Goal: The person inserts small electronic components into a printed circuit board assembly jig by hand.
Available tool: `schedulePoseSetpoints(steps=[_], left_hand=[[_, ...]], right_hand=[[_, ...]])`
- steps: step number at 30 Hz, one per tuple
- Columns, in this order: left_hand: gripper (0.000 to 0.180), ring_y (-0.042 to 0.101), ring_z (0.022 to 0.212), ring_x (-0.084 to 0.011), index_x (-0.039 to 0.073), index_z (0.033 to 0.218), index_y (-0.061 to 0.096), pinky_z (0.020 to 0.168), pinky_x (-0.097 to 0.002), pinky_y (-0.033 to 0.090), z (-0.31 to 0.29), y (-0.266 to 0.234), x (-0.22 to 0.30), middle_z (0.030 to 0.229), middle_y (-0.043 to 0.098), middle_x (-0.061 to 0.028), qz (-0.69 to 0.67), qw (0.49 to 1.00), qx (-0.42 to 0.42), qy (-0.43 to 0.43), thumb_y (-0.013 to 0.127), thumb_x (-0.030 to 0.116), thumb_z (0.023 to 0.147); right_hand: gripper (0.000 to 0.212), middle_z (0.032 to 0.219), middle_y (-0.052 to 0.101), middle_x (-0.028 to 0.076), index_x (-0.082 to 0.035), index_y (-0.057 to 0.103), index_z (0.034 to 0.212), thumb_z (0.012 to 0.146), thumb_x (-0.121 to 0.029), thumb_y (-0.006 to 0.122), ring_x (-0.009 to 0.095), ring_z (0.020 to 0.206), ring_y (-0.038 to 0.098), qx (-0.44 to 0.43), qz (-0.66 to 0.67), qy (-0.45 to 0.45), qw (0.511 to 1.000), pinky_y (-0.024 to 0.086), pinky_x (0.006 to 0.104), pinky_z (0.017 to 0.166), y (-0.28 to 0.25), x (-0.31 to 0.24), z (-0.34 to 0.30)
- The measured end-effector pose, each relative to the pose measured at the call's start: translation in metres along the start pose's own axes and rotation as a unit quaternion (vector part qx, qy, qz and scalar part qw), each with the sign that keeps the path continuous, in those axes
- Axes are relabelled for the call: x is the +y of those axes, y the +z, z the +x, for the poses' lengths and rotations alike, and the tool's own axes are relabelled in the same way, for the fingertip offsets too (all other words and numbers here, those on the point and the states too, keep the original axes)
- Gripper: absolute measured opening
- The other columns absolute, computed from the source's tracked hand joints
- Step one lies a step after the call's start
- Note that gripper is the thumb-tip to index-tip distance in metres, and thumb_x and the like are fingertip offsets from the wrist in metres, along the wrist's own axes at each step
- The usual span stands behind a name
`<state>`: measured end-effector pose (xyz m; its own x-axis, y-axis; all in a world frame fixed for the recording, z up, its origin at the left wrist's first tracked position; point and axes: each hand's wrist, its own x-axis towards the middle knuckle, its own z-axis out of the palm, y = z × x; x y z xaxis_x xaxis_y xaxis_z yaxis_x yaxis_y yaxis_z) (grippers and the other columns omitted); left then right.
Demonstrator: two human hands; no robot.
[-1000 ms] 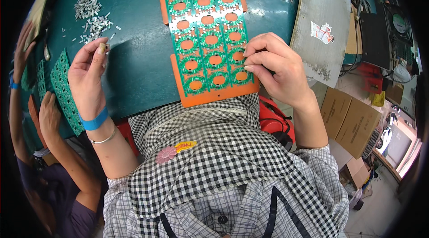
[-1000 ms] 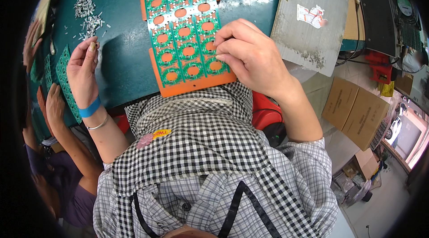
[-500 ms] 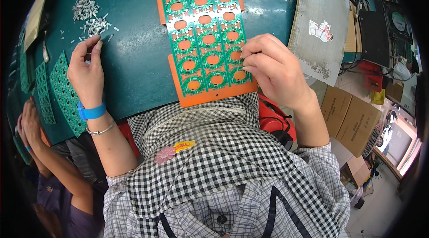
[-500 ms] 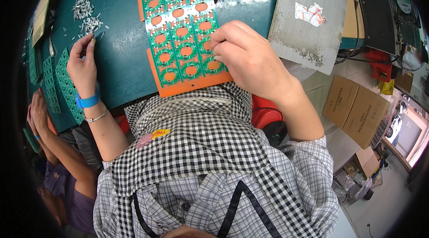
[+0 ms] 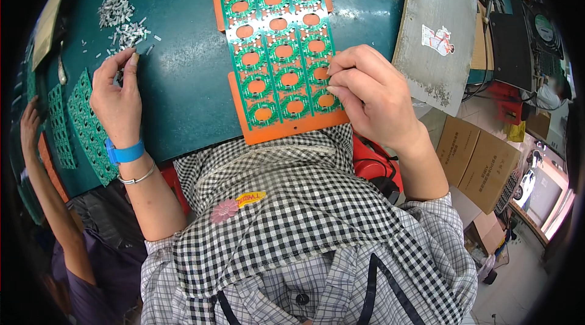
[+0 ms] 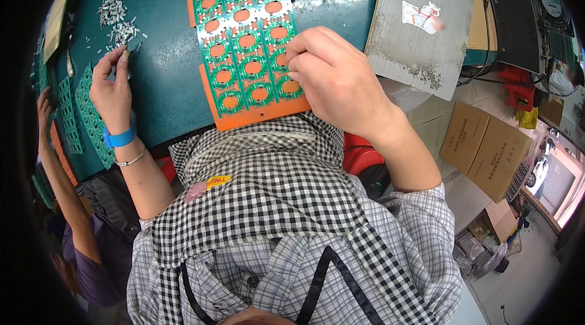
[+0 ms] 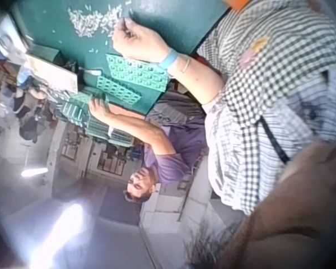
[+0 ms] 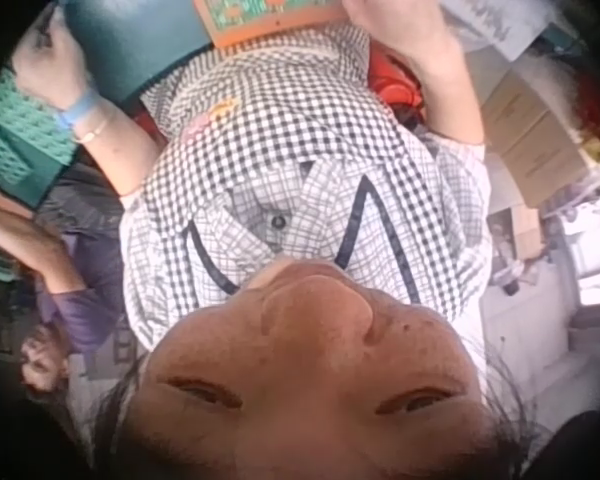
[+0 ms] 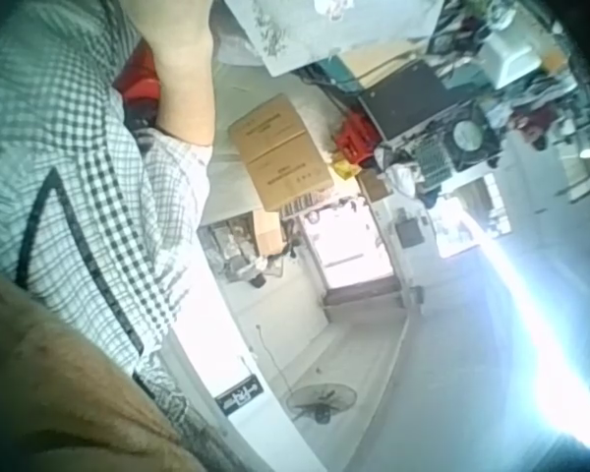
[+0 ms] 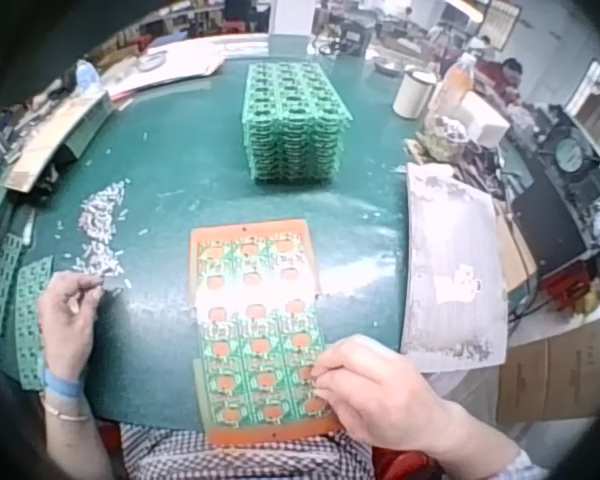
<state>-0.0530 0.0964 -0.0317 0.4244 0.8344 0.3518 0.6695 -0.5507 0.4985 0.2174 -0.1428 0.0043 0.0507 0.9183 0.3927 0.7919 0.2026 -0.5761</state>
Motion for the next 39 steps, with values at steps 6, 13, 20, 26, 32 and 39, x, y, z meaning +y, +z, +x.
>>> schedulePoseSetpoints(steps=[6,13,20,26,32,39], left_hand=[[0.011,0.06,0.08,-0.0106,0.004,0.094,0.069,0.072,-0.0238,0.048,0.002,-0.005,0.01,0.089,0.067,-0.0029,0.007,1.0,-0.01,0.007,0.068,0.012,0.086],[0.011,0.059,0.082,-0.0124,0.003,0.09,0.066,0.076,-0.0255,0.047,-0.001,-0.011,0.01,0.086,0.065,-0.0026,0.006,1.0,0.003,0.018,0.07,0.012,0.085],[0.026,0.061,0.083,-0.0173,0.005,0.105,0.064,0.076,-0.0284,0.049,0.001,-0.012,0.017,0.09,0.063,-0.0072,-0.062,0.998,0.016,0.005,0.069,0.001,0.079],[0.032,0.059,0.101,-0.0281,0.004,0.105,0.064,0.088,-0.0357,0.047,0.004,-0.01,0.051,0.107,0.062,-0.0122,-0.068,0.994,-0.027,0.086,0.069,-0.002,0.074],[0.021,0.056,0.072,-0.0095,0.003,0.104,0.067,0.062,-0.0223,0.046,-0.007,-0.006,0.089,0.089,0.064,-0.0049,-0.27,0.958,-0.092,0.02,0.066,0.0,0.083],[0.051,0.053,0.063,-0.0037,-0.003,0.135,0.045,0.055,-0.019,0.045,-0.031,0.009,0.104,0.086,0.064,-0.0035,-0.431,0.861,-0.246,-0.114,0.065,0.008,0.089]], right_hand=[[0.016,0.086,0.059,0.008,0.002,0.054,0.071,0.064,0.006,0.069,0.026,0.081,0.059,-0.051,-0.015,-0.028,0.998,0.05,0.0339,0.066,-0.001,0.002,0.001],[0.023,0.093,0.062,0.007,-0.005,0.068,0.089,0.066,-0.005,0.075,0.024,0.088,0.061,-0.006,-0.031,0.075,0.997,0.051,0.0323,0.072,-0.035,0.015,-0.001],[0.04,0.11,0.061,0.014,-0.004,0.062,0.116,0.082,-0.024,0.072,0.026,0.101,0.059,0.178,-0.399,0.391,0.81,0.047,0.0349,0.087,-0.118,0.082,-0.091],[0.055,0.119,0.059,0.018,0.012,0.045,0.129,0.087,-0.016,0.068,0.018,0.104,0.059,0.275,0.049,0.487,0.827,0.048,0.0293,0.089,-0.14,0.101,-0.114],[0.043,0.112,0.064,0.015,0.01,0.05,0.124,0.088,-0.008,0.064,0.017,0.097,0.064,0.336,0.292,0.401,0.801,0.051,0.0304,0.089,-0.141,0.044,-0.104],[0.052,0.102,0.064,0.004,0.006,0.052,0.123,0.08,-0.012,0.075,0.008,0.088,0.059,0.242,0.465,0.382,0.761,0.046,0.0208,0.082,-0.021,0.014,-0.039]])
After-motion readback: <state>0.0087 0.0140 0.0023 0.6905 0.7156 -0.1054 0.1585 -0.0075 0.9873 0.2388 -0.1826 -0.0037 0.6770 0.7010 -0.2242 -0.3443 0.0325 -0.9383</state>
